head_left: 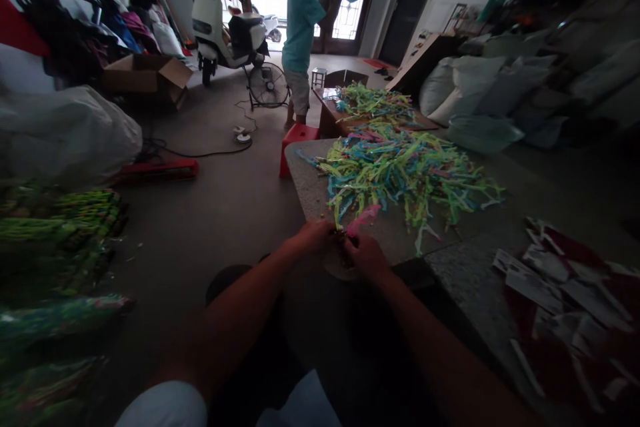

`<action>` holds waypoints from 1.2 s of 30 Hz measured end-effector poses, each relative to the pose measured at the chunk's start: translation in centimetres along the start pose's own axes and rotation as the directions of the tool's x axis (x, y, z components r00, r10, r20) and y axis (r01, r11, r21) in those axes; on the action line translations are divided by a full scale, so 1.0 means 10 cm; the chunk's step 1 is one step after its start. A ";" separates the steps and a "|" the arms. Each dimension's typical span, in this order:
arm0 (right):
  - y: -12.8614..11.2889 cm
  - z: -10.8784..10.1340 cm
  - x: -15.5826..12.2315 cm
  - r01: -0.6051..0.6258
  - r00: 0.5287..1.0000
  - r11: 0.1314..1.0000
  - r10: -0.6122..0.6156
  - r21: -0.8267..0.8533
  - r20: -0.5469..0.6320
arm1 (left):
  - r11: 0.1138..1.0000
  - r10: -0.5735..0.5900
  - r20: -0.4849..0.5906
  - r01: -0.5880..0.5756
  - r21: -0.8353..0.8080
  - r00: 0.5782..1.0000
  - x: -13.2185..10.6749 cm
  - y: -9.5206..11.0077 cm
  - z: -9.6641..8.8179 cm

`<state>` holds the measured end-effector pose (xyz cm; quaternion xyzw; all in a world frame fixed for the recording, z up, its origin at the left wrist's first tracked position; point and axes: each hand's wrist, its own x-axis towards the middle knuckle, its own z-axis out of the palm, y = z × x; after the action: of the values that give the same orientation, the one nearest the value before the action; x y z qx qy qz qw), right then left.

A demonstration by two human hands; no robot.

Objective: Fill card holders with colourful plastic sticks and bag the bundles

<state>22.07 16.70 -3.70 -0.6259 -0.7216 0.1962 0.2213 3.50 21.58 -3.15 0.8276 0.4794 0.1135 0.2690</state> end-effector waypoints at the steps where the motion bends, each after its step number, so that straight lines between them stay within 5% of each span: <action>1: -0.01 0.00 0.01 0.019 1.000 0.999 -0.019 -0.033 0.010 | 1.000 0.004 0.001 -0.004 -0.001 1.000 -0.01 0.00 -0.01; 14: -0.13 -0.01 0.03 0.130 0.988 0.966 -0.108 -0.225 0.109 | 1.000 0.025 0.001 -0.025 0.006 1.000 -0.05 0.04 -0.06; 25: -0.15 -0.15 0.14 0.133 0.968 0.975 -0.090 -0.177 0.234 | 0.997 0.014 0.034 -0.016 0.075 0.999 -0.07 0.13 -0.11; 27: -0.07 -0.25 0.23 0.083 0.969 0.990 -0.054 -0.111 0.241 | 0.997 0.019 0.038 -0.022 0.073 0.999 -0.07 0.12 -0.11; 30: 0.06 -0.34 0.42 -0.110 0.989 0.986 0.121 -0.125 0.082 | 0.997 0.029 0.017 -0.030 0.064 0.999 -0.06 0.10 -0.10; 36: 0.19 -0.24 0.70 -0.323 0.946 0.928 0.322 -0.187 -0.040 | 0.998 0.041 0.038 -0.042 0.037 0.998 -0.06 0.01 -0.11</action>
<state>24.10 23.92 -2.27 -0.7551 -0.6235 0.1571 0.1281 2.76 21.35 -2.07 0.8443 0.4589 0.0946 0.2598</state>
